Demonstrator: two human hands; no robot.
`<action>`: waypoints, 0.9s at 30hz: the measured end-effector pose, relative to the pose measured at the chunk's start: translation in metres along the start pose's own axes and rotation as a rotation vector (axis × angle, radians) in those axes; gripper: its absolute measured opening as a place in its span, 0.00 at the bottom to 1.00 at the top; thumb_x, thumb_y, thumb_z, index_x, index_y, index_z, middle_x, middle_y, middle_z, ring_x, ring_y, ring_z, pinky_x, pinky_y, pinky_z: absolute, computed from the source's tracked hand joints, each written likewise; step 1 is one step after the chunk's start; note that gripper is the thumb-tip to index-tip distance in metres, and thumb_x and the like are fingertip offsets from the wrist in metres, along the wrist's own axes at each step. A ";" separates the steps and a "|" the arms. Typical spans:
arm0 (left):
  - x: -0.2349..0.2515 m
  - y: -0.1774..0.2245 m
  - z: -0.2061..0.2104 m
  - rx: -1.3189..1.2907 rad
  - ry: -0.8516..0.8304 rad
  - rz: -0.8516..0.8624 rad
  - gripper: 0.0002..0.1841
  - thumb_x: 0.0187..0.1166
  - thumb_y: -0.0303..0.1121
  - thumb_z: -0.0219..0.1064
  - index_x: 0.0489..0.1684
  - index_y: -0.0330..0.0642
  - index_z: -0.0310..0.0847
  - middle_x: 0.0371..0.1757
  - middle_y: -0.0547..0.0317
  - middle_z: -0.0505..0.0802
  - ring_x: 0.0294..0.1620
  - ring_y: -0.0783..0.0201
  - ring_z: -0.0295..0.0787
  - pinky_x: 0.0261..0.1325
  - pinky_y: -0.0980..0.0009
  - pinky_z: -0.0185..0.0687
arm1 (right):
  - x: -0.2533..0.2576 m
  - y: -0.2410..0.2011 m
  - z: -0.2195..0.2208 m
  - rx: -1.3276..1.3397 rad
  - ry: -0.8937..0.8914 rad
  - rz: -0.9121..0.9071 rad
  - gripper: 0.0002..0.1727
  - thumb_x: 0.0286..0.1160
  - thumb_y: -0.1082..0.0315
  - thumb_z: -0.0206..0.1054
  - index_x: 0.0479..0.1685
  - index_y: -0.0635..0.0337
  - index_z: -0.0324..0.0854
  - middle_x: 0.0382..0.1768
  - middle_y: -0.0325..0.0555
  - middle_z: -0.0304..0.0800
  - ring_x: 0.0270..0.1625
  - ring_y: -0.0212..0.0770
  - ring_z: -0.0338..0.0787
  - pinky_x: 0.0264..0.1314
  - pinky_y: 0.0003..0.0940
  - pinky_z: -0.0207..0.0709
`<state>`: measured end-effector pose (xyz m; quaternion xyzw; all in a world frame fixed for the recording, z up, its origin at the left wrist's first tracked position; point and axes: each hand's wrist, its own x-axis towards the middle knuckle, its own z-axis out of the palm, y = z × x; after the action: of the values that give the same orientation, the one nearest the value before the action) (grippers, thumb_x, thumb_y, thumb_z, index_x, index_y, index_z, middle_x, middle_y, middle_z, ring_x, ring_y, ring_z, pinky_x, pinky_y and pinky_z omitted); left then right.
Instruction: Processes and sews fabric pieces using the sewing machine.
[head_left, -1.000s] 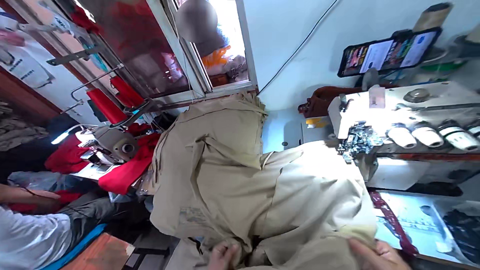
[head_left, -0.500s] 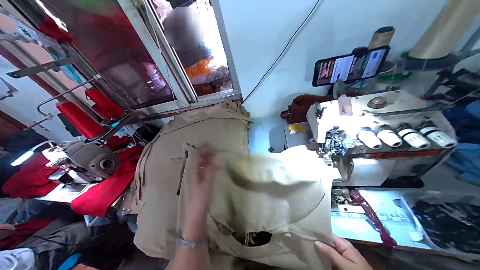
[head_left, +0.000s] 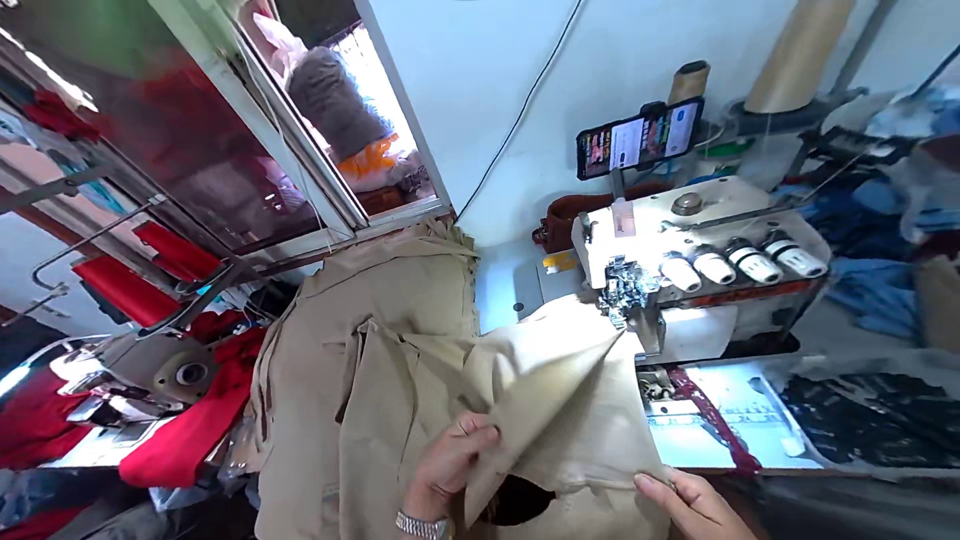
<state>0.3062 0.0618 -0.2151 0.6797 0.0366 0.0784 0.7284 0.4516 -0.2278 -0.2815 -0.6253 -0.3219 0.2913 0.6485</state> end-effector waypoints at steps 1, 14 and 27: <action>0.003 0.007 -0.003 -0.017 0.079 -0.079 0.13 0.81 0.44 0.68 0.24 0.58 0.91 0.28 0.76 0.94 0.31 0.81 0.89 0.39 0.78 0.86 | 0.000 0.003 0.001 -0.005 0.019 0.002 0.11 0.87 0.68 0.57 0.45 0.61 0.86 0.33 0.29 0.92 0.39 0.19 0.90 0.49 0.24 0.86; -0.031 0.022 0.107 0.691 -0.012 0.394 0.19 0.91 0.34 0.55 0.42 0.24 0.87 0.36 0.44 0.92 0.41 0.70 0.90 0.52 0.76 0.84 | -0.031 0.008 -0.012 0.007 0.132 -0.019 0.11 0.82 0.74 0.59 0.53 0.69 0.84 0.44 0.34 0.93 0.47 0.19 0.90 0.59 0.24 0.85; 0.033 0.036 0.128 1.162 0.117 0.338 0.13 0.84 0.36 0.64 0.44 0.40 0.94 0.33 0.58 0.96 0.30 0.66 0.93 0.35 0.68 0.89 | 0.011 -0.006 -0.002 0.178 0.259 -0.127 0.10 0.78 0.71 0.64 0.49 0.60 0.90 0.39 0.34 0.96 0.42 0.24 0.93 0.49 0.25 0.88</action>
<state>0.3566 -0.0564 -0.1680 0.9571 0.0047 0.1974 0.2122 0.4596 -0.2207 -0.2752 -0.5760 -0.2475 0.1940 0.7545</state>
